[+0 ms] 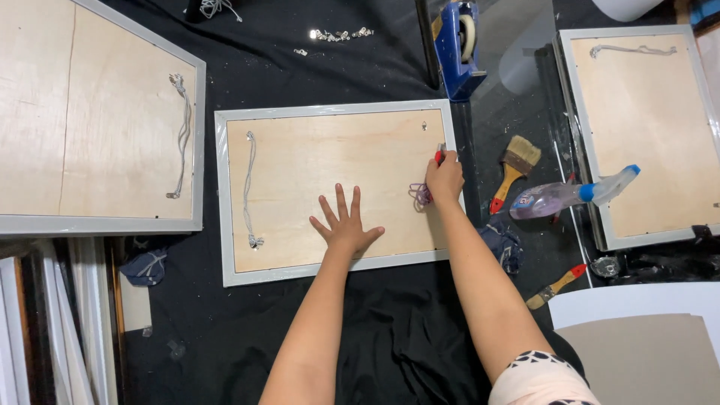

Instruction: Assembling an art frame by cleaning the glass with a brush and trimming the backing material with a utility knife.

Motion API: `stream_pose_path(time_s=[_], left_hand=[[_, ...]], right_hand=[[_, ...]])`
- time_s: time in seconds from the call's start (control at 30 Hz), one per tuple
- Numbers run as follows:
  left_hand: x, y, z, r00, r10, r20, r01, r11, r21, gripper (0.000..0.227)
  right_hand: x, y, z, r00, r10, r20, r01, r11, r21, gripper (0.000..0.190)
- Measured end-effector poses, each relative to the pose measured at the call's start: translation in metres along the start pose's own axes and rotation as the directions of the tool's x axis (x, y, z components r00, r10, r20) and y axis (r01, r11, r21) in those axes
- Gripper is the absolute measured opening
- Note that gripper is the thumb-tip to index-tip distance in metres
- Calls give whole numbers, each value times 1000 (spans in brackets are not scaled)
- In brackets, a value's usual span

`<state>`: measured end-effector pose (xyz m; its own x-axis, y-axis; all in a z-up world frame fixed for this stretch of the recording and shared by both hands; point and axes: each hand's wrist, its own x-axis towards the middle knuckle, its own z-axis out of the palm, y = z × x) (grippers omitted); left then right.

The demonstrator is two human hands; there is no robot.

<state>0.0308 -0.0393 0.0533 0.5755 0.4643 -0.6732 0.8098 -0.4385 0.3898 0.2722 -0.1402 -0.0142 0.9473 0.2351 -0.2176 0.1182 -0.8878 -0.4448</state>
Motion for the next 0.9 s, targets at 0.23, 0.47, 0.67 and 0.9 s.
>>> stream_pose_path(time_s=[0.23, 0.47, 0.67, 0.9], left_hand=[[6, -1, 2, 999, -10, 32, 10, 1000, 7, 109], [1, 1, -4, 999, -12, 43, 13, 1000, -24, 107], [5, -3, -1, 999, -8, 36, 9, 1000, -29, 108], [5, -2, 1, 999, -29, 33, 30, 999, -32, 108]], right_hand=[[10, 1, 34, 994, 94, -58, -88, 990, 108, 39], [13, -17, 56, 942, 307, -136, -171, 787, 593, 45], [58, 17, 67, 928, 371, 22, -253, 589, 767, 40], [61, 28, -9, 863, 307, 402, -491, 315, 812, 23]])
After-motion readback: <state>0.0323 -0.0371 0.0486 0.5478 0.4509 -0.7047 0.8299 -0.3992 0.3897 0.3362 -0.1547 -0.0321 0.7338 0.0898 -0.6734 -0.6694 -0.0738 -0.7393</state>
